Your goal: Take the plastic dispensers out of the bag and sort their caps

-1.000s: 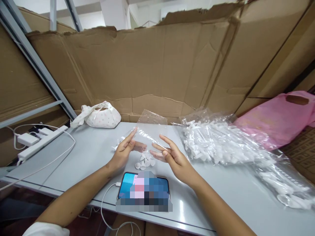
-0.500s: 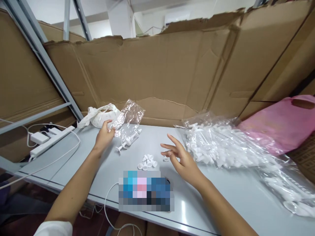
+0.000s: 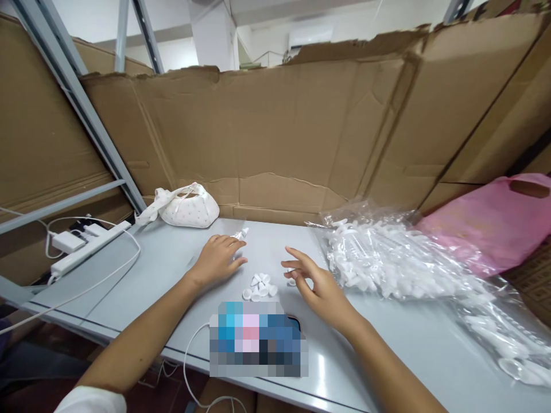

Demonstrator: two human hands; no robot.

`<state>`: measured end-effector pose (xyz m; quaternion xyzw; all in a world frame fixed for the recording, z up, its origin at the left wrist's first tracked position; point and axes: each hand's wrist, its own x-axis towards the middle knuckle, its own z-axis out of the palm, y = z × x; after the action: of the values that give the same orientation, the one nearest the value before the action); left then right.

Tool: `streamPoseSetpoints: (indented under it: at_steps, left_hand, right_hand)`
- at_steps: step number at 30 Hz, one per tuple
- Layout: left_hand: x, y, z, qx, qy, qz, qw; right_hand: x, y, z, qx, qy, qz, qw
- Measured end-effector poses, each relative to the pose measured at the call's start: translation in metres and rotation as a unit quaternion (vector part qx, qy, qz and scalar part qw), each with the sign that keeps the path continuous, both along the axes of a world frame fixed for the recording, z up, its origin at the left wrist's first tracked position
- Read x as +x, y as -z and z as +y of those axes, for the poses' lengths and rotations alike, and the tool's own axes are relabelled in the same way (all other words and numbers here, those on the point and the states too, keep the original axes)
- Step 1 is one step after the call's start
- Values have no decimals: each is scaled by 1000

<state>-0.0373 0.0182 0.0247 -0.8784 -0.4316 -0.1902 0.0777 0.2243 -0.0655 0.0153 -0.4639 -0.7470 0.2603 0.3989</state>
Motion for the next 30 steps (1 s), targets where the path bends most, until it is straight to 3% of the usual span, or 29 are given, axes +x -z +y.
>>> streamPoseSetpoints:
  at_steps: [9, 14, 30]
  left_hand:
    - [-10, -3, -1, 57, -162, 17, 985]
    - [-3, 0, -1, 97, -97, 78, 987]
    - [-10, -2, 11, -13, -334, 78, 939]
  right_hand:
    - [0, 1, -1, 14, -5, -41, 999]
    - [1, 3, 1, 20, -10, -53, 998]
    - [2, 4, 2, 28, -13, -72, 997]
